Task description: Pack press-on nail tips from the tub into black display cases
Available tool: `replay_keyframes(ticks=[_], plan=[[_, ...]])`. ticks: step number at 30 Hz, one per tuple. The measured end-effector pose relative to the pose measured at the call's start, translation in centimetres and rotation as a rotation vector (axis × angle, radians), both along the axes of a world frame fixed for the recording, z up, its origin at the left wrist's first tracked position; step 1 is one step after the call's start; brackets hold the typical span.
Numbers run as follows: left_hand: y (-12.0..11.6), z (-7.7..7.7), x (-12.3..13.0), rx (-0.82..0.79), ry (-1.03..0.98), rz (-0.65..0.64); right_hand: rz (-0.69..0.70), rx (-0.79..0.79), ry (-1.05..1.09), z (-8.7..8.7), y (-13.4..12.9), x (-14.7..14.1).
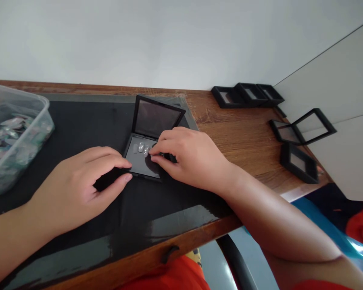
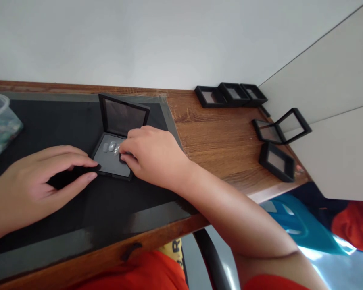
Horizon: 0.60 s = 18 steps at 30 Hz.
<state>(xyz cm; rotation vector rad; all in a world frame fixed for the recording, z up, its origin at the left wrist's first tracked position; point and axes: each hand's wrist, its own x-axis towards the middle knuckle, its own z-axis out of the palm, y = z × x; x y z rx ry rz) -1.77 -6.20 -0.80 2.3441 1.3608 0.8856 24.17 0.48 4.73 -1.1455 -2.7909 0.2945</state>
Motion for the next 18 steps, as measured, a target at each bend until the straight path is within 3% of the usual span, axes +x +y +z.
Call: replay_keyframes(ticks=[9,18], plan=[[0.13,0.31,0.02,-0.132,-0.100,0.015,0.086,-0.054,-0.032,0.24,0.27,0.31],[0.23,0.23,0.18,-0.111,-0.108,0.020,0.147,0.045,0.094,-0.12,0.78,0.75]])
